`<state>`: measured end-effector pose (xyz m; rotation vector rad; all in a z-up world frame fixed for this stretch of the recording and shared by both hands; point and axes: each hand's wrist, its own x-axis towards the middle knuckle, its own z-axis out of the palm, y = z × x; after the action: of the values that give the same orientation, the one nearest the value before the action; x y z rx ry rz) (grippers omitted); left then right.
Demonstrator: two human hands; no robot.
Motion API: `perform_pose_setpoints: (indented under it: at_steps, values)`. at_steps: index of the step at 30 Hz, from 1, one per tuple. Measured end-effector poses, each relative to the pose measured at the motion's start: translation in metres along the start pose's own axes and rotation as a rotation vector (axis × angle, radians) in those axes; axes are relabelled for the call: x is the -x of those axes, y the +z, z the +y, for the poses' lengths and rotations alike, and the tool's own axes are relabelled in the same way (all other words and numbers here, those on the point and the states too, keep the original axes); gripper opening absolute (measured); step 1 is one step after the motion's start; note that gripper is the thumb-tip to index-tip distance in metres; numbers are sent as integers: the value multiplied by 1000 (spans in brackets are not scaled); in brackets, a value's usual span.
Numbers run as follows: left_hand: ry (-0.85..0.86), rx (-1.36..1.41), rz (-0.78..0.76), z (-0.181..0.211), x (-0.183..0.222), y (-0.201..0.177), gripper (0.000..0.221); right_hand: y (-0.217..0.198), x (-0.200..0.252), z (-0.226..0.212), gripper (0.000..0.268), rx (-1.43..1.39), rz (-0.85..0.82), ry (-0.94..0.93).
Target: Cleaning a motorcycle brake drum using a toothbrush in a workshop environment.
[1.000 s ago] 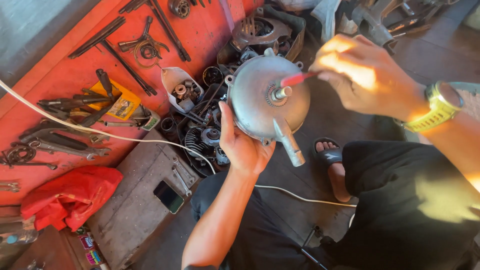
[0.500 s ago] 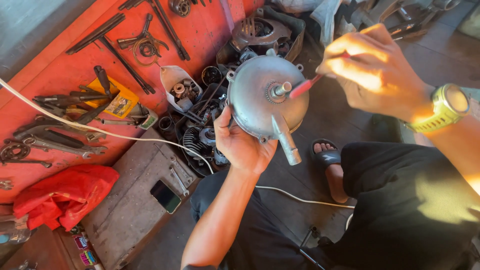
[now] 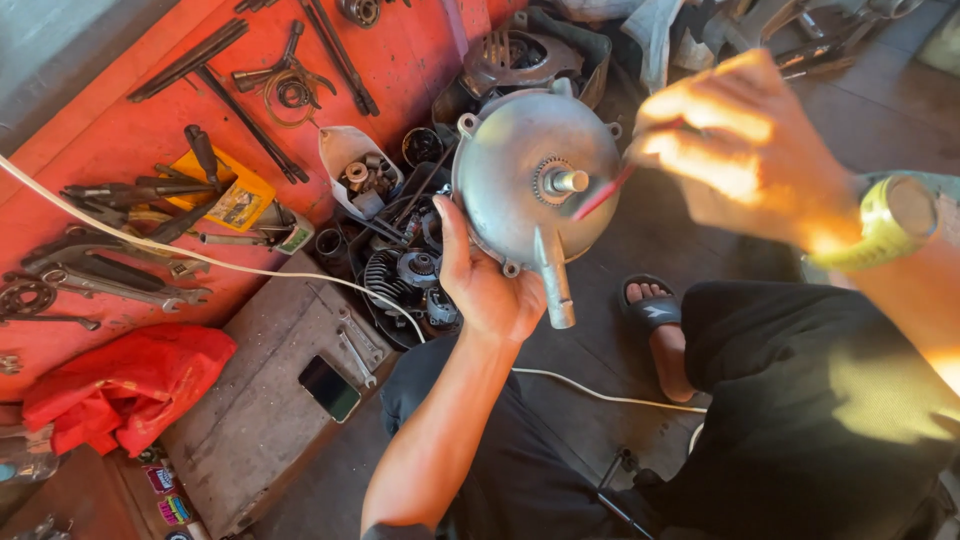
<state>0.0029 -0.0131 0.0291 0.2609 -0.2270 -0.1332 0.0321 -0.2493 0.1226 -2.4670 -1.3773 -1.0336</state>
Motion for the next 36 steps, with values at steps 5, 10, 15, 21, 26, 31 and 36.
perform_pose_setpoints:
  at_steps: [5, 10, 15, 21, 26, 31, 36]
  values:
    - [38, -49, 30, 0, 1, 0, 56, -2, -2, -9, 26, -8, 0, 16]
    - [72, -58, 23, 0, 2, 0, 54, -3, 0, -7, 17, -31, -39, 19]
    - [64, -14, -19, 1, 1, -1, 53, -8, -11, -19, 15, -68, -52, 7]
    - [104, -58, -7, 1, 2, 0, 52, 2, 1, -6, 19, -120, 1, 79]
    - [100, -38, 51, 2, 2, -7, 53, 2, 2, -5, 18, -139, -21, 85]
    - [101, -34, 16, 4, 4, -8, 54, -3, -1, -9, 21, -152, 18, 99]
    - [107, -41, 90, 6, 2, -11, 54, -2, 6, 0, 26, -38, -9, 111]
